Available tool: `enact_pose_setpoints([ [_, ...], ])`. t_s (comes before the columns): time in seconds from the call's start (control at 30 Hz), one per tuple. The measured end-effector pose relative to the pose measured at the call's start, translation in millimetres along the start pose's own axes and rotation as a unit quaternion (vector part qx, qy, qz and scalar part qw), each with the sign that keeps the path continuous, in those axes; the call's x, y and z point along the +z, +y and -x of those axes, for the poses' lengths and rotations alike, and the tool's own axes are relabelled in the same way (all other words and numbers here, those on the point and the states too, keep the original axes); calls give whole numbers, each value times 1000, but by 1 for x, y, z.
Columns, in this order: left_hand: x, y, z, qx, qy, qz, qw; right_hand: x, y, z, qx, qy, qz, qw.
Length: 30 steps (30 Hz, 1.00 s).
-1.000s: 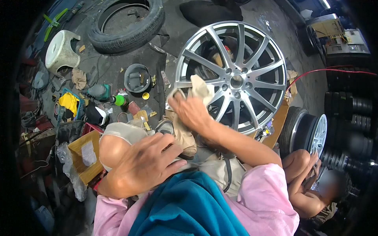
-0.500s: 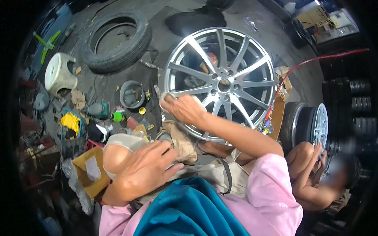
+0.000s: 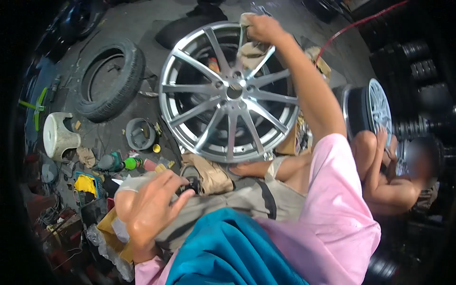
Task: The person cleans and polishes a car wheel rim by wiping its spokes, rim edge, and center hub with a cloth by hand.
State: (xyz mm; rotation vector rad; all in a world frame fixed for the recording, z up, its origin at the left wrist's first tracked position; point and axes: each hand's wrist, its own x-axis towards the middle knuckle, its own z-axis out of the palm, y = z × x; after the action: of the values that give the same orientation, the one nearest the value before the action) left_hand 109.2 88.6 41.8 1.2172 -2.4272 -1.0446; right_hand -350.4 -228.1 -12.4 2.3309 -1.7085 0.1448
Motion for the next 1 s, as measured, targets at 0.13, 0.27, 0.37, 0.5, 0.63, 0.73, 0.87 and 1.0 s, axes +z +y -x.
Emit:
enact_pose_setpoints([
  [0.13, 4, 5, -2, -9, 0, 4, 1000, -10, 70, 95, 6, -15, -26, 1000],
  [0.27, 10, 7, -4, 24, 8, -14, 1000, -2, 89, 215, -5, 24, -31, 999],
  [0.37, 15, 9, -5, 31, 3, -34, 999, 2, 66, 288, 33, 22, -9, 999],
  [0.5, 21, 11, -7, 29, -2, -29, 999, -22, 0, 342, 121, -69, -24, 990],
  [0.63, 26, 17, -14, 11, -10, -4, 1000, -28, -43, 376, 123, -103, -34, 986],
  [0.73, 31, 17, -20, 36, -14, -7, 999, -28, -72, 394, 129, -152, -34, 979],
  [0.87, 35, 24, -25, 59, -28, -38, 997, -26, -110, 417, 70, -135, -67, 986],
  [1.0, 38, 31, -25, 79, -19, -5, 997, -21, -146, 423, 24, -228, -75, 970],
])
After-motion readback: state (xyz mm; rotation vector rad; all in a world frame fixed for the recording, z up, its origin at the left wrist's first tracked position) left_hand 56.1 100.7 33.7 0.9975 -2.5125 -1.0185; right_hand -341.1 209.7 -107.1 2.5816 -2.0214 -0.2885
